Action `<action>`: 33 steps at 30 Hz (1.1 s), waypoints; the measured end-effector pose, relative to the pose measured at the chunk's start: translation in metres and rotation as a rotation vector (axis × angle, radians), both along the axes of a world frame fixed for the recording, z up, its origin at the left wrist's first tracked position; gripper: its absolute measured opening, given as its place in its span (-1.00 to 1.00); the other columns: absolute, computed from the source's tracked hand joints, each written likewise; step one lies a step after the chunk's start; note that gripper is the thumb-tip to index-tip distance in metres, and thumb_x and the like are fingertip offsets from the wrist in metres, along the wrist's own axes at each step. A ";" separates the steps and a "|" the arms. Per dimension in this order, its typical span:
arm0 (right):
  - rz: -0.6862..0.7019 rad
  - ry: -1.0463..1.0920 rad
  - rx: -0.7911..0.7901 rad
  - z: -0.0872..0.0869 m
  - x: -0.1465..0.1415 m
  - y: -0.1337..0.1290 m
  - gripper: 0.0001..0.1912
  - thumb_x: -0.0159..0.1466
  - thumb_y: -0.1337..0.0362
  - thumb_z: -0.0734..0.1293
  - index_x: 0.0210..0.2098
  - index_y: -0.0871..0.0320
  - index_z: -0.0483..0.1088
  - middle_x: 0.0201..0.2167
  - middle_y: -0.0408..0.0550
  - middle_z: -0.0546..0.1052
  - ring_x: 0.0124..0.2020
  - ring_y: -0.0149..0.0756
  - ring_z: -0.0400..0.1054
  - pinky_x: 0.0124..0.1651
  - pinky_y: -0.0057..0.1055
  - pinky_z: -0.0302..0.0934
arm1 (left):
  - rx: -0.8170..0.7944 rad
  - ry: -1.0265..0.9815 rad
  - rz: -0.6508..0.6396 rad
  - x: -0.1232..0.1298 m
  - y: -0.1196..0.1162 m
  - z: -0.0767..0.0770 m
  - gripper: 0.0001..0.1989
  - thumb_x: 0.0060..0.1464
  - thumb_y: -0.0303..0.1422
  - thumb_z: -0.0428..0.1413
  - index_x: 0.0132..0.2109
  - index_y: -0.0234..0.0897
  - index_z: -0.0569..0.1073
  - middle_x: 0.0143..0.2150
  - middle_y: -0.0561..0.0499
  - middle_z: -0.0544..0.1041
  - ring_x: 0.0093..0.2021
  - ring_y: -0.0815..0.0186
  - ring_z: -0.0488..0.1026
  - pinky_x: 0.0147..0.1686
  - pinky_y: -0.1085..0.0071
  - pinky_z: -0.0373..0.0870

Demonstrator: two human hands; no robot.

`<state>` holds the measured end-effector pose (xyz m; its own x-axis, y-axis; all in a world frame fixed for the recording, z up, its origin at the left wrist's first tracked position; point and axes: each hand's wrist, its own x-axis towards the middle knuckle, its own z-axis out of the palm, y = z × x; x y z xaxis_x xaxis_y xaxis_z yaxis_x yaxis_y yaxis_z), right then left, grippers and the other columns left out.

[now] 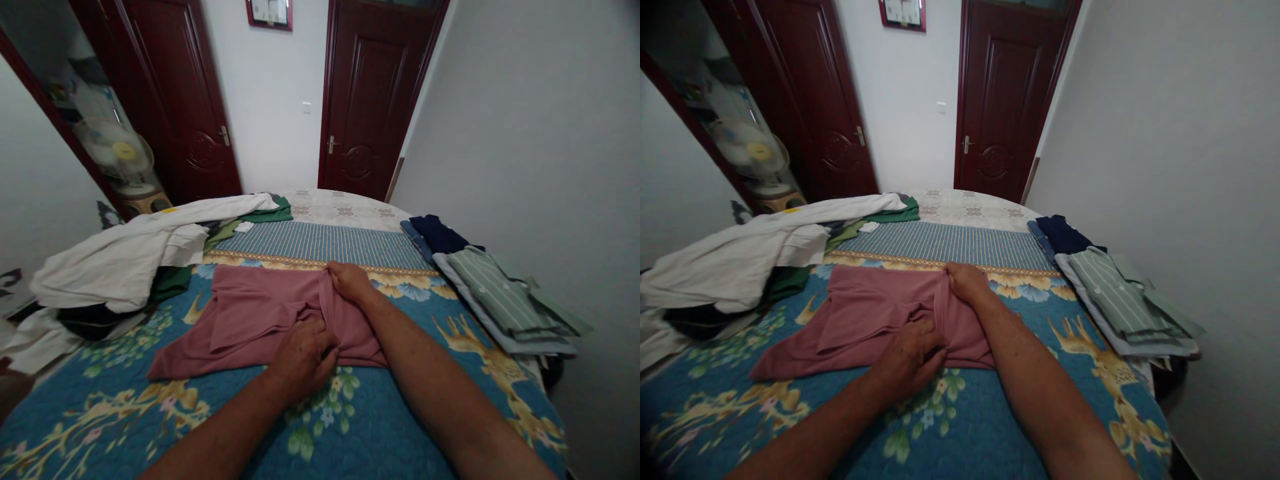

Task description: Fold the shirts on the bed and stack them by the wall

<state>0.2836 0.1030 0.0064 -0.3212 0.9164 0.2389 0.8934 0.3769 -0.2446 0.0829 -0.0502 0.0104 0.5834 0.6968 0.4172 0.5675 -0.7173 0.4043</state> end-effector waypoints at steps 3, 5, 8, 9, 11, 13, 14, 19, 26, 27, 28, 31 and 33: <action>0.023 0.017 0.019 -0.001 -0.001 -0.001 -0.66 0.51 0.21 0.19 0.12 0.06 0.53 0.01 0.06 0.65 0.00 -0.13 0.52 0.08 -0.29 0.29 | 0.000 0.039 0.042 0.000 0.002 -0.001 -0.71 0.36 -0.28 0.09 -0.36 -0.22 0.50 -0.41 0.00 0.47 -0.34 0.25 0.42 -0.28 0.31 0.23; 0.039 0.086 0.075 0.002 0.004 0.000 -0.66 0.48 0.22 0.24 0.14 0.11 0.53 0.07 0.08 0.62 0.07 -0.16 0.48 0.16 -0.29 0.27 | 0.028 0.050 0.095 -0.001 0.003 0.000 -0.62 0.41 -0.25 0.04 -0.43 -0.22 0.43 -0.48 0.01 0.43 -0.41 0.27 0.38 -0.32 0.31 0.23; -0.048 0.193 0.206 0.016 0.021 -0.001 -0.65 0.47 0.30 0.21 0.12 0.18 0.54 0.06 0.13 0.61 0.12 -0.16 0.44 0.26 -0.28 0.24 | 0.110 0.016 0.155 -0.001 0.004 0.004 -0.68 0.40 -0.28 0.04 -0.35 -0.22 0.46 -0.39 -0.04 0.50 -0.31 0.20 0.45 -0.23 0.28 0.34; -0.096 0.215 0.241 0.022 0.028 -0.003 -0.64 0.47 0.33 0.19 0.10 0.19 0.55 0.04 0.14 0.61 0.12 -0.15 0.44 0.27 -0.27 0.23 | 0.138 -0.009 0.156 0.000 0.004 0.005 -0.75 0.39 -0.30 0.05 -0.27 -0.23 0.52 -0.30 -0.08 0.54 -0.22 0.17 0.49 -0.16 0.26 0.39; -0.179 0.229 0.271 0.032 0.039 -0.011 -0.61 0.45 0.39 0.15 0.05 0.21 0.57 0.02 0.14 0.62 0.11 -0.15 0.46 0.27 -0.28 0.23 | 0.179 -0.041 0.127 0.003 0.004 0.005 -0.81 0.37 -0.31 0.09 -0.01 -0.22 0.57 -0.05 -0.17 0.60 0.03 0.09 0.51 0.05 0.16 0.43; -0.212 0.203 0.248 0.034 0.044 -0.023 -0.60 0.44 0.40 0.14 0.05 0.22 0.58 0.02 0.14 0.63 0.10 -0.15 0.47 0.28 -0.29 0.23 | 0.179 -0.004 0.089 0.007 0.005 0.001 -0.63 0.33 -0.29 0.14 0.24 -0.18 0.51 0.22 -0.20 0.54 0.28 0.01 0.41 0.25 0.04 0.35; -0.215 0.178 0.220 0.031 0.043 -0.031 -0.59 0.44 0.40 0.14 0.05 0.22 0.58 0.02 0.14 0.64 0.10 -0.15 0.47 0.28 -0.29 0.23 | 0.158 0.041 0.079 0.010 0.005 -0.001 -0.56 0.32 -0.27 0.15 0.30 -0.17 0.47 0.31 -0.20 0.49 0.37 -0.03 0.35 0.32 -0.02 0.30; -0.180 0.004 0.082 -0.008 0.029 -0.062 -0.52 0.50 0.21 0.15 0.26 0.25 0.46 0.26 0.23 0.51 0.31 -0.06 0.34 0.40 -0.15 0.12 | 0.026 0.247 0.126 0.015 0.001 -0.012 -0.46 0.35 -0.11 0.10 0.38 -0.18 0.42 0.48 -0.15 0.35 0.50 -0.11 0.20 0.43 -0.14 0.14; -0.311 -0.028 -0.053 -0.021 0.032 -0.051 -0.37 0.55 0.03 0.06 0.45 0.25 0.23 0.50 0.25 0.21 0.53 0.04 0.02 0.52 0.17 -0.16 | -0.002 0.310 0.185 0.010 0.000 -0.009 -0.30 0.34 -0.04 0.04 0.48 -0.32 0.29 0.54 -0.22 0.22 0.54 -0.12 0.12 0.48 -0.11 0.04; -0.315 -0.016 -0.051 -0.019 0.034 -0.048 -0.38 0.56 0.03 0.06 0.45 0.24 0.23 0.49 0.25 0.22 0.53 0.03 0.03 0.52 0.19 -0.17 | -0.002 0.309 0.177 0.010 0.001 -0.009 -0.30 0.34 -0.06 0.03 0.48 -0.33 0.29 0.54 -0.23 0.23 0.53 -0.11 0.13 0.48 -0.11 0.05; -0.318 0.000 -0.032 -0.019 0.035 -0.046 -0.39 0.56 0.05 0.06 0.44 0.24 0.24 0.48 0.26 0.24 0.53 0.01 0.04 0.52 0.19 -0.16 | -0.001 0.304 0.167 0.009 0.002 -0.009 -0.32 0.35 -0.09 0.02 0.48 -0.33 0.29 0.54 -0.24 0.23 0.53 -0.11 0.14 0.47 -0.11 0.06; -0.343 0.051 0.098 -0.020 0.040 -0.049 -0.41 0.55 0.12 0.07 0.43 0.32 0.24 0.47 0.33 0.25 0.52 -0.03 0.07 0.51 0.07 -0.09 | 0.008 0.281 0.138 0.008 0.005 -0.008 -0.40 0.38 -0.22 -0.03 0.46 -0.36 0.30 0.52 -0.25 0.25 0.51 -0.12 0.18 0.45 -0.12 0.10; -0.349 0.057 0.156 -0.022 0.042 -0.059 -0.41 0.54 0.14 0.10 0.43 0.37 0.23 0.46 0.37 0.25 0.51 -0.03 0.08 0.51 0.00 -0.04 | 0.014 0.269 0.127 0.007 0.008 -0.010 -0.43 0.39 -0.28 -0.06 0.45 -0.38 0.32 0.51 -0.27 0.28 0.49 -0.14 0.21 0.44 -0.13 0.11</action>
<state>0.3259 0.0441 -0.0158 0.0210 0.9197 0.3921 0.9611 0.0895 -0.2614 0.0898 -0.0425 0.0007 0.5828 0.7666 0.2696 0.7388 -0.6380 0.2172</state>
